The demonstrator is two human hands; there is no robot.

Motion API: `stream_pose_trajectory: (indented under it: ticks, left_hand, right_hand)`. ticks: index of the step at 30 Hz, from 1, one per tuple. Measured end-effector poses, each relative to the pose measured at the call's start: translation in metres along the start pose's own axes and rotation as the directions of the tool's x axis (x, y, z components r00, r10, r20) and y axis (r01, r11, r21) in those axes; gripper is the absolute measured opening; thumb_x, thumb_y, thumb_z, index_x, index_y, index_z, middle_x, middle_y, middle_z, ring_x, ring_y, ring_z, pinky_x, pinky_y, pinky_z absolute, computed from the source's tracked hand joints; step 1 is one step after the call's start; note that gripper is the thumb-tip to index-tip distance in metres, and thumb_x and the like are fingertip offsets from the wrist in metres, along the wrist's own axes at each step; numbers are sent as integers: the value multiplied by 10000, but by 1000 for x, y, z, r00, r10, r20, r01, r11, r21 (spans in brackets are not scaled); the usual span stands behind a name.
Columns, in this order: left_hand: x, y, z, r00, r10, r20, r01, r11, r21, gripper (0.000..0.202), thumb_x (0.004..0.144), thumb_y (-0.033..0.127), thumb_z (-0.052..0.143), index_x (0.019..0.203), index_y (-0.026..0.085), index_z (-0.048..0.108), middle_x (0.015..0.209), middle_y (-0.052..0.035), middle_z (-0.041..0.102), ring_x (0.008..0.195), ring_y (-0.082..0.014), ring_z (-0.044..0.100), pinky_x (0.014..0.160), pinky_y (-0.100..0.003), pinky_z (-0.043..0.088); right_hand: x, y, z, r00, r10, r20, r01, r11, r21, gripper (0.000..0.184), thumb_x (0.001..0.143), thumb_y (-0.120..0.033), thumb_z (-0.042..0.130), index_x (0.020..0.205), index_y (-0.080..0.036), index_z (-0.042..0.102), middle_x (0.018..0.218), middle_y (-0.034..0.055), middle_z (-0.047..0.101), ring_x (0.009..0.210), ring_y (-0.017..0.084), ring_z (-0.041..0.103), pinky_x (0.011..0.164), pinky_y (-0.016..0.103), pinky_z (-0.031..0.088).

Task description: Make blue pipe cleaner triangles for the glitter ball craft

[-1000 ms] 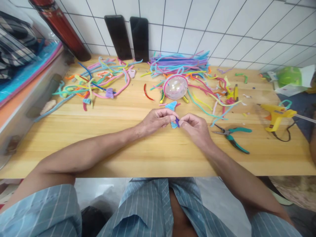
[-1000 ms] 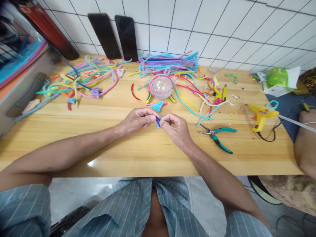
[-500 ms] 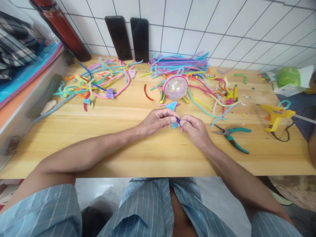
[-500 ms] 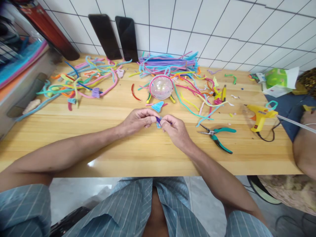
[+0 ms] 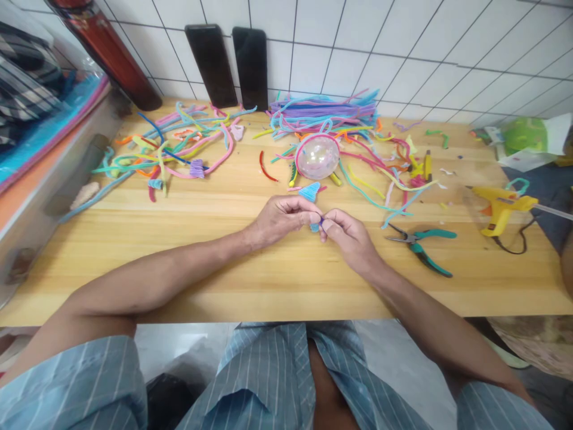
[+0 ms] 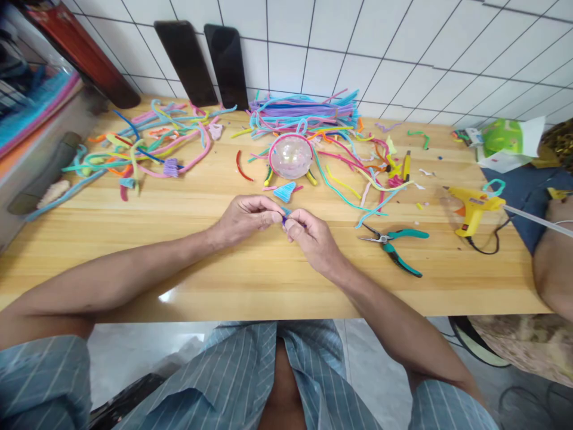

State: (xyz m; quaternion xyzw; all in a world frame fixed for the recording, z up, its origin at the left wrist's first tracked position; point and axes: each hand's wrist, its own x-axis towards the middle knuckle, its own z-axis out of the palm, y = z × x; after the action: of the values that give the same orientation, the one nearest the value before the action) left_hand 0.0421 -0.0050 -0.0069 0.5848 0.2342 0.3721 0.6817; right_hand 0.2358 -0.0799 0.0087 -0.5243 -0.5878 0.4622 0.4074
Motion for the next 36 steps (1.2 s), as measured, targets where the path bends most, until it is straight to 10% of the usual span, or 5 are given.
stream_pose_trajectory:
  ticks: [8,20,25,36]
  left_hand:
    - [0,0,6,997,50,-67,-49,999,7,495,836,632,930,834,160,781,694,-17,744,668,-127,654,722,-278,565]
    - [3,3,0,982,-35,186,50,996,-79,496,823,612,957,940,171,762,788,-46,812,746,-197,796,766,-329,616]
    - [1,1,6,996,-7,88,14,997,-80,493,835,619,942,887,174,736,773,-45,811,722,-200,795,774,-345,627]
    - [5,-6,-1,995,-20,-97,15,999,-52,544,818,672,932,986,181,766,743,31,668,527,-52,453,502,-232,344]
  right_hand:
    - [-1,2,7,999,-14,-42,14,1000,2,435,1023,-650,632,824,-265,594,758,-9,620,766,190,580,774,352,465]
    - [1,5,-2,996,17,93,-24,997,72,574,978,-789,656,774,-254,616,743,-3,637,752,188,581,795,356,461]
    - [1,7,3,998,13,53,-19,995,102,580,972,-820,639,815,-262,610,764,-5,628,751,191,572,798,363,474]
    - [-3,-2,0,987,-72,-141,45,981,-187,212,951,-389,669,796,-255,617,722,-24,617,704,169,531,725,337,422]
